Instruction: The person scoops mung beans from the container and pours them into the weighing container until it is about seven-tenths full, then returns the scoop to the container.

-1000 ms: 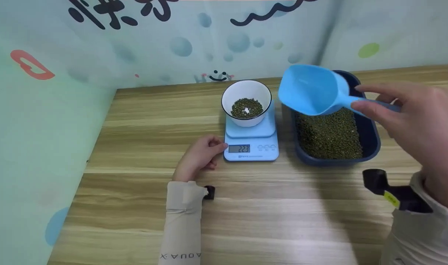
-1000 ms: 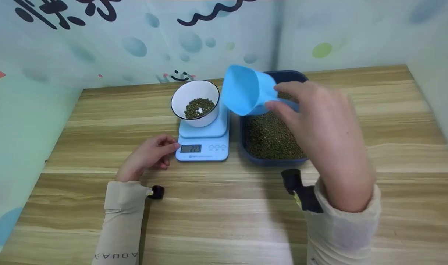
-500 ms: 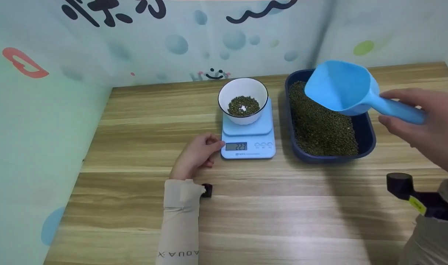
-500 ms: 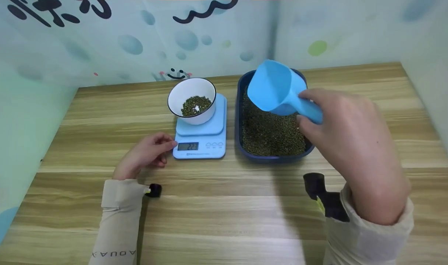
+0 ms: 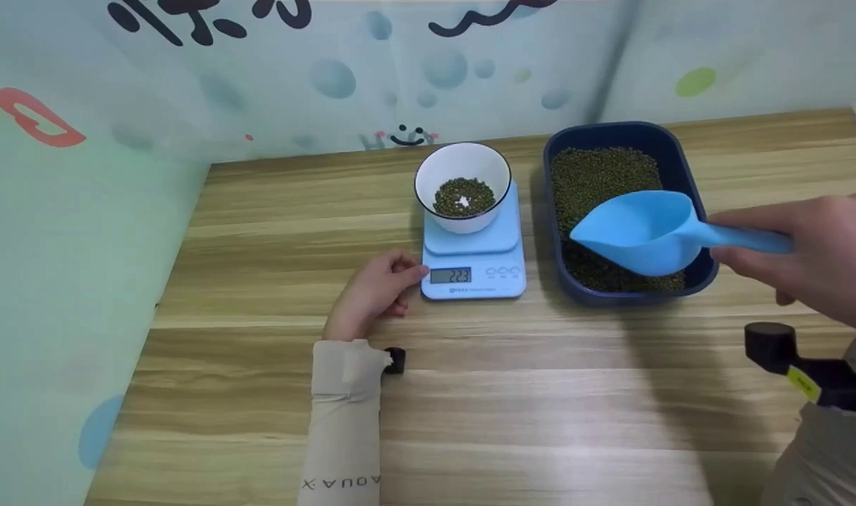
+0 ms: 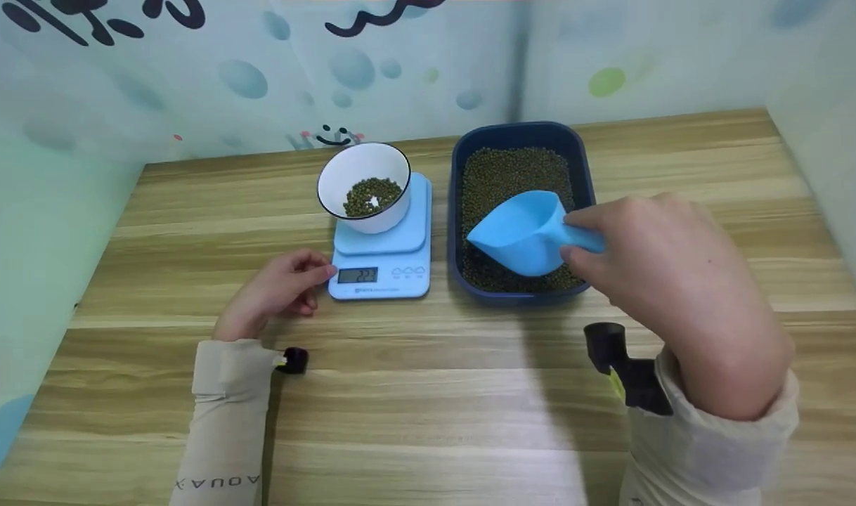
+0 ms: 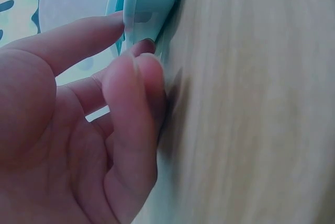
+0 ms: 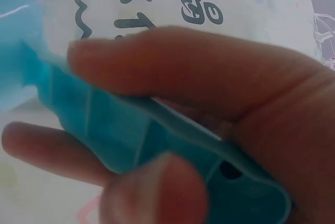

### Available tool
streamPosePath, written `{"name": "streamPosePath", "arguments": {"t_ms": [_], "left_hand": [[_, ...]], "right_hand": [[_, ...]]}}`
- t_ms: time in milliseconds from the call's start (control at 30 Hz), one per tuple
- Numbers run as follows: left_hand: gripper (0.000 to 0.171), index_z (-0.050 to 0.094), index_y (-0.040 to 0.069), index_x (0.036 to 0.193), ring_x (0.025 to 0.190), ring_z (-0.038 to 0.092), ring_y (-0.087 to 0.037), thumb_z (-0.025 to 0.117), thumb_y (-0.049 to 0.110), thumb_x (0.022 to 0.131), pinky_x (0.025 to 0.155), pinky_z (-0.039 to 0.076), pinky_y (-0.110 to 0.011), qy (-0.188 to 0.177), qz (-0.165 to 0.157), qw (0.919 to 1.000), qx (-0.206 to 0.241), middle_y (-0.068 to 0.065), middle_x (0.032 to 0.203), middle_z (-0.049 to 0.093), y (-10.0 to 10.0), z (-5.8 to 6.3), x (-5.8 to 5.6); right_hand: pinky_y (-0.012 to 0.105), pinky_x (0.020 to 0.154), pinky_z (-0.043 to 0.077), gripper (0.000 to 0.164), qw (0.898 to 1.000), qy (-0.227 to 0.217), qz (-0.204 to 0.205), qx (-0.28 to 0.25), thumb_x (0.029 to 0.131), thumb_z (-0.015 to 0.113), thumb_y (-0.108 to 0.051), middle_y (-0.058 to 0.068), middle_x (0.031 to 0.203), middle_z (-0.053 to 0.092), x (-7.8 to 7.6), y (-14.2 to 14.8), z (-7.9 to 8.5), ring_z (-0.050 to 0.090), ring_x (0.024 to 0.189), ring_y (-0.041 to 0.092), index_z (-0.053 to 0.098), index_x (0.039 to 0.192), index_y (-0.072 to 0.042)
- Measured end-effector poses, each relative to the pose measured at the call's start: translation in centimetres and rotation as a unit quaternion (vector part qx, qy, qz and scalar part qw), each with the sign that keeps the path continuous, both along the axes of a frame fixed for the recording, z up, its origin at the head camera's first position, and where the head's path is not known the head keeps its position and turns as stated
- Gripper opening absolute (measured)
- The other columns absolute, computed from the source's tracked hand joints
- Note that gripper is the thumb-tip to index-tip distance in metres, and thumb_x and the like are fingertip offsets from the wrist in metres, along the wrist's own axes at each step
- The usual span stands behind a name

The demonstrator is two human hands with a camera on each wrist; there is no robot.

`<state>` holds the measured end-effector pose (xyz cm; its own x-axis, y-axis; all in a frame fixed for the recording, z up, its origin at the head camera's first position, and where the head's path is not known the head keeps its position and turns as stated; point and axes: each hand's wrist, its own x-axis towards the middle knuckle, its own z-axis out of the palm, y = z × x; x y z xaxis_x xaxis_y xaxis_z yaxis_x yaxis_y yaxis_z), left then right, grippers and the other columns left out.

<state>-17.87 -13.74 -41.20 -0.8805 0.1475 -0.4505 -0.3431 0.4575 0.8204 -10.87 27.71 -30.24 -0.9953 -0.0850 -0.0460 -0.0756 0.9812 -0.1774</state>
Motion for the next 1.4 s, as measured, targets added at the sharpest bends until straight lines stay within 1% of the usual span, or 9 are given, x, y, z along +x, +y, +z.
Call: {"name": "streamPosePath", "arguments": {"t_ms": [200, 300, 467, 567, 833, 1033, 1200, 1300, 1400], "left_hand": [[0.022, 0.056, 0.014, 0.104, 0.054, 0.047, -0.013, 0.06, 0.03, 0.09, 0.049, 0.048, -0.024, 0.0, -0.001, 1.0, -0.003, -0.004, 0.073, 0.049, 0.0, 0.1, 0.1], [0.022, 0.056, 0.014, 0.105, 0.054, 0.047, -0.013, 0.06, 0.03, 0.09, 0.049, 0.048, -0.024, 0.002, -0.004, 1.0, -0.004, -0.004, 0.073, 0.049, 0.0, 0.1, 0.1], [0.023, 0.056, 0.014, 0.105, 0.055, 0.047, -0.013, 0.06, 0.031, 0.09, 0.049, 0.048, -0.024, 0.003, -0.002, 1.0, -0.006, -0.004, 0.075, 0.049, -0.1, 0.1, 0.1], [0.023, 0.056, 0.015, 0.105, 0.054, 0.047, -0.013, 0.06, 0.031, 0.09, 0.049, 0.048, -0.024, 0.0, 0.0, 1.0, -0.007, -0.004, 0.077, 0.049, 0.0, 0.1, 0.1], [0.023, 0.057, 0.013, 0.104, 0.052, 0.048, -0.012, 0.06, 0.03, 0.09, 0.048, 0.048, -0.023, -0.003, 0.005, 0.9999, -0.012, -0.003, 0.077, 0.048, 0.1, 0.2, 0.1], [0.023, 0.057, 0.013, 0.105, 0.052, 0.048, -0.012, 0.059, 0.031, 0.09, 0.048, 0.048, -0.023, -0.003, 0.001, 0.9998, -0.018, -0.003, 0.078, 0.049, 0.1, 0.1, 0.0], [0.024, 0.057, 0.014, 0.106, 0.054, 0.048, -0.012, 0.059, 0.032, 0.09, 0.049, 0.048, -0.023, -0.004, -0.002, 0.9997, -0.023, -0.003, 0.08, 0.05, 0.1, 0.1, 0.0], [0.025, 0.057, 0.015, 0.107, 0.055, 0.049, -0.013, 0.059, 0.033, 0.09, 0.05, 0.049, -0.023, -0.005, -0.003, 0.9997, -0.026, -0.004, 0.082, 0.051, 0.1, 0.2, 0.0], [0.026, 0.057, 0.015, 0.107, 0.055, 0.049, -0.013, 0.059, 0.034, 0.089, 0.05, 0.049, -0.024, -0.005, -0.003, 0.9996, -0.029, -0.005, 0.083, 0.052, 0.0, 0.2, 0.0]], "right_hand": [[0.028, 0.04, 0.03, 0.046, 1.0, -0.003, 0.011, 0.012, 0.088, 0.052, -0.051, -0.003, 0.048, 0.05, -0.4, -0.4, 0.2, 0.048, 0.041, 0.013, 0.063, 0.118, -0.019], [0.029, 0.04, 0.029, 0.045, 1.0, -0.01, 0.018, 0.004, 0.089, 0.051, -0.051, -0.002, 0.049, 0.049, -0.9, -1.0, 0.2, 0.047, 0.042, 0.014, 0.065, 0.116, -0.017], [0.031, 0.045, 0.032, 0.05, 0.997, -0.066, 0.019, -0.022, 0.092, 0.046, -0.049, 0.001, 0.057, 0.052, -2.1, -2.5, 0.6, 0.05, 0.049, 0.016, 0.061, 0.12, -0.011], [0.031, 0.045, 0.033, 0.048, 0.996, -0.084, 0.022, -0.034, 0.093, 0.046, -0.043, 0.002, 0.059, 0.052, -2.5, -3.2, 0.7, 0.051, 0.051, 0.017, 0.059, 0.122, -0.008], [0.031, 0.045, 0.027, 0.045, 0.998, -0.045, 0.03, -0.046, 0.094, 0.043, -0.04, 0.001, 0.054, 0.049, -3.1, -4.0, 0.5, 0.035, 0.049, 0.019, 0.061, 0.119, -0.007], [0.031, 0.045, 0.028, 0.043, 0.998, -0.036, 0.035, -0.049, 0.096, 0.044, -0.035, 0.003, 0.053, 0.044, -3.5, -4.4, 0.2, 0.035, 0.047, 0.019, 0.06, 0.119, -0.003], [0.032, 0.046, 0.029, 0.047, 0.998, -0.036, 0.037, -0.042, 0.096, 0.041, -0.037, 0.006, 0.056, 0.045, -3.9, -4.6, -0.3, 0.037, 0.049, 0.021, 0.056, 0.123, -0.002], [0.041, 0.054, 0.039, 0.047, 0.998, -0.046, 0.043, -0.028, 0.097, 0.039, -0.037, 0.021, 0.079, 0.061, -4.3, -4.9, -0.6, 0.048, 0.058, 0.029, 0.053, 0.127, -0.003], [0.046, 0.06, 0.041, 0.046, 0.997, -0.049, 0.051, -0.019, 0.098, 0.038, -0.035, 0.03, 0.109, 0.058, -4.7, -5.1, -0.8, 0.052, 0.065, 0.032, 0.051, 0.13, -0.004]]}}
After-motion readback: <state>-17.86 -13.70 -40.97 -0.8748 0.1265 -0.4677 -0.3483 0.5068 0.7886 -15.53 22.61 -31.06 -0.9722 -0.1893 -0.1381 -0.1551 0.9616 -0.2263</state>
